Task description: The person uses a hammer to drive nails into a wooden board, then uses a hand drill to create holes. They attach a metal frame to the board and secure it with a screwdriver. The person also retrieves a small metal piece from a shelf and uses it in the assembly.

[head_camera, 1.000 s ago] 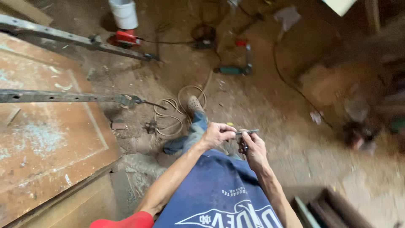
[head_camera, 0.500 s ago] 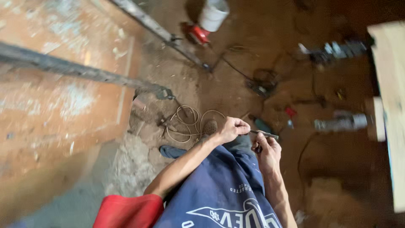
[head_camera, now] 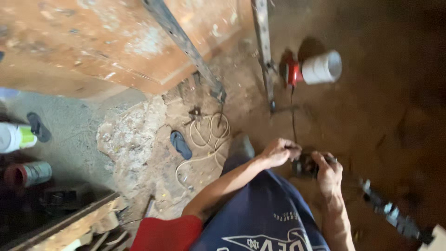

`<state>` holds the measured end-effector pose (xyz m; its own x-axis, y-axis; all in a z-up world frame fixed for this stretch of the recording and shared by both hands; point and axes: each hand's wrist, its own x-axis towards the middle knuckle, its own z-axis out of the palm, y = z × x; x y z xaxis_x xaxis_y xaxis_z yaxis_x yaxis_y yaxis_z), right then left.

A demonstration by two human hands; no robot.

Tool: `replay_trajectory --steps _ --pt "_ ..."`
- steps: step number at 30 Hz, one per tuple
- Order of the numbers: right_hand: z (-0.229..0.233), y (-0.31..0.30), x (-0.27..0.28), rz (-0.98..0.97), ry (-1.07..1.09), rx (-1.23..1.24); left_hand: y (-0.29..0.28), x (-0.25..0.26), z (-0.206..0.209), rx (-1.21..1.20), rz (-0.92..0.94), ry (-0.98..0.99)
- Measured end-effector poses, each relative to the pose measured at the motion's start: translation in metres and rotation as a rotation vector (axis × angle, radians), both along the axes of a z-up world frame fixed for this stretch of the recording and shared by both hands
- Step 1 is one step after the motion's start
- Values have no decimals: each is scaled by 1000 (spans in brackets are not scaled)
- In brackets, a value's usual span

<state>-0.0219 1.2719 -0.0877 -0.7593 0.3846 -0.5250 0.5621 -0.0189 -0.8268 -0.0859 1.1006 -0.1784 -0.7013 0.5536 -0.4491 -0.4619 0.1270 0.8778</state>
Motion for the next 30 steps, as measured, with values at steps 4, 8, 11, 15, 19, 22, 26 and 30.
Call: replay_trajectory --steps 4,8,11,15,19,22,26,30 --pt "-10 2 -36 7 -34 -106 -4 -26 -1 -121 57 72" --pt "-12 -18 -67 23 -62 -112 -21 -53 4 -127 170 -14" --pt "-11 -27 -105 95 -47 -134 -28 -83 2 -177 278 -112" --pt "-5 -35 -128 128 -11 -76 -21 -118 -9 -78 322 -121" --pt "-1 -38 -141 70 103 -101 -13 -150 -20 -27 266 -92" --pt "1 -29 -138 63 194 -24 6 -160 -23 -23 223 -231" --pt "1 5 -145 -61 55 -1 39 -177 -22 -44 106 -282" --pt "-7 61 -161 -202 45 -42 79 -200 -18 -12 -50 -248"
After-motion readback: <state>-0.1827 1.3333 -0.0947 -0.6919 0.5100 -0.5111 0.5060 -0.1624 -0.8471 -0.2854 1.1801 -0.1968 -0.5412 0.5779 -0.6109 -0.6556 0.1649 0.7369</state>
